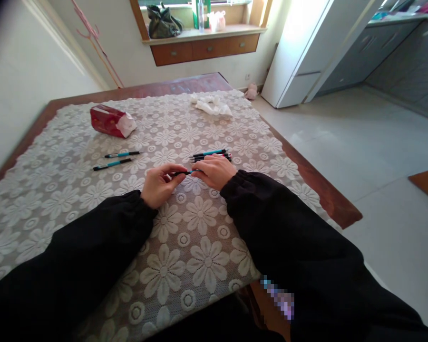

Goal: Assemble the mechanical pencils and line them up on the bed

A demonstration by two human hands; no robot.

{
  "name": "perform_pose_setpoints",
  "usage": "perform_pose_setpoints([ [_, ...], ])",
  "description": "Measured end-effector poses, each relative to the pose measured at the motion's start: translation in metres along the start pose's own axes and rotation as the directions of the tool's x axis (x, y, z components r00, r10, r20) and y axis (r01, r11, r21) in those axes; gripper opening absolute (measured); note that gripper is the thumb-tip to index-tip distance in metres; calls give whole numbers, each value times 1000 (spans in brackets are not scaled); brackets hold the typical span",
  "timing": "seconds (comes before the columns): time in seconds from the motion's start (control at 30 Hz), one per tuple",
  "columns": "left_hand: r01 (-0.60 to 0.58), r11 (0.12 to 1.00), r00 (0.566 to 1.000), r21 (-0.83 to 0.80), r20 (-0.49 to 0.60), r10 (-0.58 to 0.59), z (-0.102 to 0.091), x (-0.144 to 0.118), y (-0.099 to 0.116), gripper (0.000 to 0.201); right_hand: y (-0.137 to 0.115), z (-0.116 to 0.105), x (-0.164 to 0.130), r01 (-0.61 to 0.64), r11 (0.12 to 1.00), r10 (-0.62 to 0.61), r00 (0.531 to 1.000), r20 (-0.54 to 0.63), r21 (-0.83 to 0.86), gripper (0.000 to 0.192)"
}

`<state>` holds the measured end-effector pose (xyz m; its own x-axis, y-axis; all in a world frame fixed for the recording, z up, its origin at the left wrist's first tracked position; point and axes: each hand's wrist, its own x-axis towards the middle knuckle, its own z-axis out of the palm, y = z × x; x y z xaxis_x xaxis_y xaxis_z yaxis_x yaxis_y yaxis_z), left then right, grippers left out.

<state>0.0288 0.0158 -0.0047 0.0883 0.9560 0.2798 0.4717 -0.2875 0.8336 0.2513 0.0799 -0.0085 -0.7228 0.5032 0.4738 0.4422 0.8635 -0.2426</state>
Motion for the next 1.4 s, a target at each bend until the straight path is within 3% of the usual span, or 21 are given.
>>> perform_pose_setpoints([
  [0.13,8,1000,1000,-27,11,-7,1,-1,2,16,-1,-2,0,-3,1000,3,1000,8,29,29],
  [0.27,11,999,1000,-34,-2,-11,1,-1,1,16,2,-2,-1,-7,1000,7,1000,-20,6,13],
  [0.53,-20,1000,999,-6,45,20,1,-1,-3,15,-1,2,-2,-8,1000,10,998,63,-27,25],
  [0.73,-12,1000,1000,3,12,11,1,-1,-1,15,-8,0,-1,-53,994,68,987,146,-100,35],
  [0.97,31,999,1000,-41,8,-30,1,-1,-1,18,-9,-4,-2,-47,998,50,994,100,-38,21],
  [1.2,46,998,999,-45,3,-46,0,-2,-1,19,-6,-5,-1,-21,997,26,998,64,-80,30],
  [1.4,-5,1000,1000,-18,6,5,1,-3,5,17,-8,-8,1,-111,987,135,962,236,-115,40],
])
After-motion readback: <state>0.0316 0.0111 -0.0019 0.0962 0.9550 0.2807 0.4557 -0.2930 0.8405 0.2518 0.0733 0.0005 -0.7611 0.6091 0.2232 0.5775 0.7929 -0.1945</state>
